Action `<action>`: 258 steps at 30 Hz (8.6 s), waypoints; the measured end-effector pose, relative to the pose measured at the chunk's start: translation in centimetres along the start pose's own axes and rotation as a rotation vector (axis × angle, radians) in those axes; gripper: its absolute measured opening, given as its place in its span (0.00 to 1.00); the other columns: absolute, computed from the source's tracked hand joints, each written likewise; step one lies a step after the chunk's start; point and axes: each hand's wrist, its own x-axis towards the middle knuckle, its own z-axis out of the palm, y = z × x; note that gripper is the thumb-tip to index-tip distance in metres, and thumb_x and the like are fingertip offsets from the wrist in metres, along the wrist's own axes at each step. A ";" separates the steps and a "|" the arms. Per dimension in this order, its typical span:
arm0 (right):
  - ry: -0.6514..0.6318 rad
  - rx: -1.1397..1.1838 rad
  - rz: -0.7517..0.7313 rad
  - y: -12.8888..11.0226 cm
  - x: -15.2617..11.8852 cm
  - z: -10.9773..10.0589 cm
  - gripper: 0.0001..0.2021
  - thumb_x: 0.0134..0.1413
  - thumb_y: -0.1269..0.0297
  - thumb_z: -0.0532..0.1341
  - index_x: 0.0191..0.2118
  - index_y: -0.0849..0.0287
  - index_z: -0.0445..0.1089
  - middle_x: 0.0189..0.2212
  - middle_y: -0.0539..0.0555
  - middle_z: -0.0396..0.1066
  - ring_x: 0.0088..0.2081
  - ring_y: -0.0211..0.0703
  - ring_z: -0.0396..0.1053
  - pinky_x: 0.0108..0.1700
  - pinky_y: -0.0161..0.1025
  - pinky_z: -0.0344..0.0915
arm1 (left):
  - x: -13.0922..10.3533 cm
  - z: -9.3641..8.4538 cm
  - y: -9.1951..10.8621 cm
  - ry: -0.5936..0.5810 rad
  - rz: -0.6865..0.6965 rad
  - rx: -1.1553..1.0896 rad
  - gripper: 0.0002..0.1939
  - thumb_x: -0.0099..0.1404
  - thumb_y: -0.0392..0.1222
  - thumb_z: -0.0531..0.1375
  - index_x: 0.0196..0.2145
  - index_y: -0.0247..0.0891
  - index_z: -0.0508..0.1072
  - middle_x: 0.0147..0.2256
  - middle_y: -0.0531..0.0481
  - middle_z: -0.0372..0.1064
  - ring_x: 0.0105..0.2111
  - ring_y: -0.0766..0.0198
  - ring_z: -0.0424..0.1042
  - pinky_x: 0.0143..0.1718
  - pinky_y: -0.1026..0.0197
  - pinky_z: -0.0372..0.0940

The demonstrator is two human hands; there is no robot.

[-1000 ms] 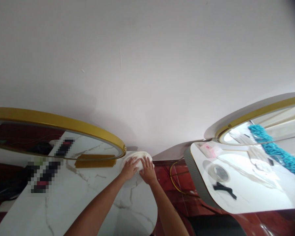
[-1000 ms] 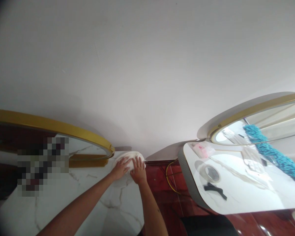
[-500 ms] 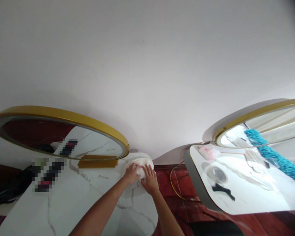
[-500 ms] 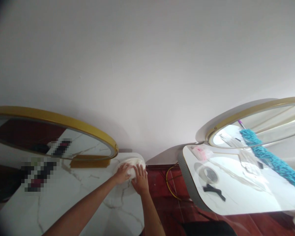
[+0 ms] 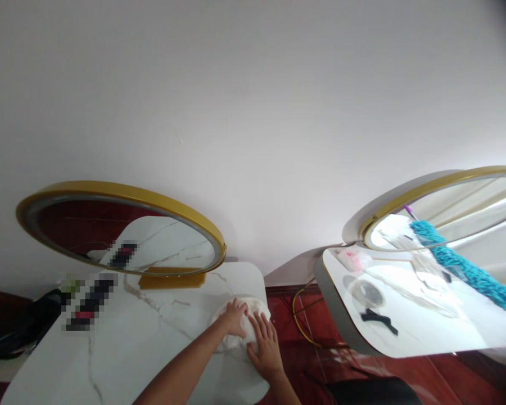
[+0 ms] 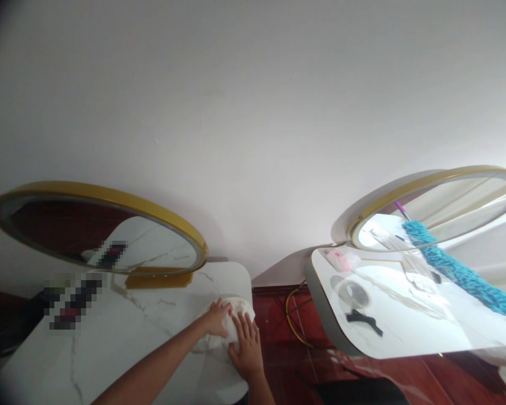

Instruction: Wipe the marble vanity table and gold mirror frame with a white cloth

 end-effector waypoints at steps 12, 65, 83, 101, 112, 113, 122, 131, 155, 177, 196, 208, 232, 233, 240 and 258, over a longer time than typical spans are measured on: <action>-0.068 0.021 -0.049 -0.2 -8.1 6.1 0.41 0.45 0.51 0.59 0.64 0.40 0.38 0.63 0.46 0.47 0.61 0.62 0.49 0.55 0.57 0.54 | -6.5 5.7 -0.5 -0.050 0.125 0.040 0.37 0.37 0.53 0.67 0.46 0.42 0.64 0.50 0.45 0.58 0.51 0.46 0.58 0.52 0.47 0.55; 0.214 0.026 0.688 -23.3 17.7 6.3 0.28 0.58 0.41 0.41 0.63 0.33 0.37 0.63 0.51 0.46 0.55 0.64 0.56 0.41 0.68 0.59 | -16.0 -0.8 -36.6 1.092 -0.346 0.164 0.30 0.65 0.38 0.45 0.64 0.45 0.44 0.63 0.48 0.47 0.62 0.58 0.48 0.61 0.46 0.43; 0.068 -0.249 0.371 -25.2 16.9 9.5 0.26 0.56 0.50 0.51 0.61 0.37 0.49 0.63 0.47 0.49 0.60 0.59 0.46 0.52 0.61 0.50 | -15.3 -0.2 -36.5 1.056 -0.384 0.150 0.31 0.65 0.37 0.45 0.64 0.45 0.42 0.62 0.48 0.50 0.62 0.57 0.48 0.61 0.46 0.40; 0.265 -0.114 0.672 -26.0 18.9 8.4 0.27 0.60 0.47 0.44 0.63 0.38 0.40 0.65 0.49 0.38 0.60 0.61 0.43 0.49 0.67 0.50 | -15.3 0.2 -36.2 1.053 -0.393 0.179 0.31 0.66 0.36 0.45 0.64 0.44 0.41 0.61 0.45 0.52 0.62 0.57 0.48 0.60 0.44 0.41; 0.167 -0.230 0.483 -24.9 19.0 8.5 0.25 0.60 0.49 0.47 0.62 0.36 0.44 0.64 0.45 0.43 0.63 0.57 0.35 0.53 0.64 0.48 | -15.5 -0.1 -36.0 1.016 -0.416 0.153 0.30 0.66 0.36 0.46 0.64 0.43 0.43 0.62 0.45 0.49 0.62 0.57 0.47 0.61 0.45 0.41; 0.145 -0.253 0.438 -25.1 18.7 8.6 0.25 0.59 0.50 0.48 0.62 0.36 0.45 0.64 0.44 0.43 0.63 0.57 0.34 0.53 0.63 0.48 | -15.6 -0.2 -35.9 1.013 -0.418 0.149 0.30 0.66 0.36 0.46 0.64 0.43 0.43 0.62 0.45 0.49 0.62 0.58 0.47 0.61 0.46 0.40; 0.078 -0.280 0.209 -25.9 16.4 8.4 0.26 0.58 0.53 0.52 0.61 0.38 0.48 0.63 0.44 0.47 0.65 0.54 0.31 0.58 0.59 0.41 | -15.7 -0.4 -35.8 1.006 -0.421 0.141 0.31 0.65 0.36 0.46 0.64 0.43 0.43 0.61 0.45 0.51 0.62 0.57 0.47 0.61 0.46 0.40; 0.060 -0.249 0.168 -26.1 15.6 8.5 0.26 0.57 0.52 0.52 0.61 0.37 0.49 0.63 0.43 0.47 0.64 0.55 0.34 0.58 0.60 0.42 | -15.5 -0.5 -35.8 1.011 -0.432 0.142 0.31 0.65 0.36 0.46 0.64 0.43 0.44 0.61 0.45 0.52 0.62 0.57 0.48 0.61 0.45 0.40; 0.233 -0.207 0.577 -28.5 15.9 9.3 0.26 0.60 0.51 0.47 0.63 0.40 0.44 0.64 0.47 0.45 0.64 0.58 0.36 0.54 0.65 0.45 | -15.8 -0.5 -35.6 1.000 -0.434 0.175 0.30 0.65 0.36 0.47 0.64 0.42 0.44 0.62 0.45 0.50 0.62 0.58 0.46 0.61 0.46 0.40; 0.125 -0.081 -0.168 -36.3 21.7 10.6 0.32 0.57 0.48 0.51 0.64 0.41 0.39 0.65 0.45 0.39 0.65 0.53 0.34 0.61 0.60 0.29 | -15.7 -0.4 -36.0 0.988 -0.426 0.137 0.30 0.65 0.37 0.47 0.64 0.41 0.46 0.62 0.45 0.49 0.62 0.58 0.46 0.61 0.47 0.41; 0.098 -0.155 0.102 -27.0 18.8 7.8 0.29 0.55 0.51 0.54 0.62 0.41 0.49 0.63 0.47 0.47 0.63 0.51 0.39 0.59 0.53 0.40 | -15.7 -0.6 -35.4 0.989 -0.436 0.159 0.30 0.65 0.35 0.46 0.64 0.42 0.45 0.61 0.45 0.51 0.62 0.58 0.47 0.61 0.47 0.41; 0.136 -0.113 0.084 -29.8 19.1 9.3 0.25 0.58 0.49 0.52 0.60 0.40 0.52 0.62 0.46 0.50 0.63 0.50 0.43 0.60 0.55 0.35 | -15.9 -0.9 -35.1 0.992 -0.426 0.145 0.30 0.65 0.35 0.46 0.64 0.42 0.45 0.61 0.45 0.51 0.62 0.57 0.48 0.61 0.46 0.40; 0.121 -0.095 0.034 -30.8 20.1 9.0 0.23 0.58 0.51 0.53 0.60 0.40 0.54 0.61 0.47 0.52 0.62 0.49 0.44 0.60 0.54 0.35 | -15.9 -0.8 -35.4 0.987 -0.440 0.140 0.30 0.65 0.35 0.46 0.64 0.42 0.46 0.62 0.45 0.51 0.62 0.58 0.47 0.61 0.46 0.39; 0.127 -0.114 0.058 -30.0 19.7 8.8 0.23 0.59 0.52 0.52 0.60 0.40 0.54 0.61 0.47 0.52 0.62 0.49 0.44 0.60 0.53 0.36 | -15.9 -0.8 -35.4 0.989 -0.439 0.135 0.30 0.65 0.35 0.46 0.64 0.42 0.46 0.61 0.45 0.51 0.62 0.58 0.47 0.61 0.46 0.39; 0.160 -0.187 0.218 -26.5 17.9 8.0 0.23 0.59 0.53 0.52 0.60 0.42 0.54 0.62 0.48 0.51 0.62 0.49 0.44 0.59 0.53 0.40 | -15.9 -0.8 -35.3 0.998 -0.436 0.130 0.30 0.65 0.35 0.45 0.64 0.42 0.46 0.61 0.45 0.51 0.62 0.59 0.47 0.61 0.47 0.40; 0.202 -0.170 0.358 -23.2 20.4 7.4 0.24 0.60 0.54 0.49 0.61 0.44 0.52 0.61 0.48 0.53 0.60 0.48 0.48 0.56 0.50 0.47 | -15.9 -0.9 -35.3 1.002 -0.436 0.108 0.30 0.65 0.35 0.46 0.64 0.43 0.46 0.61 0.46 0.52 0.62 0.58 0.47 0.61 0.46 0.40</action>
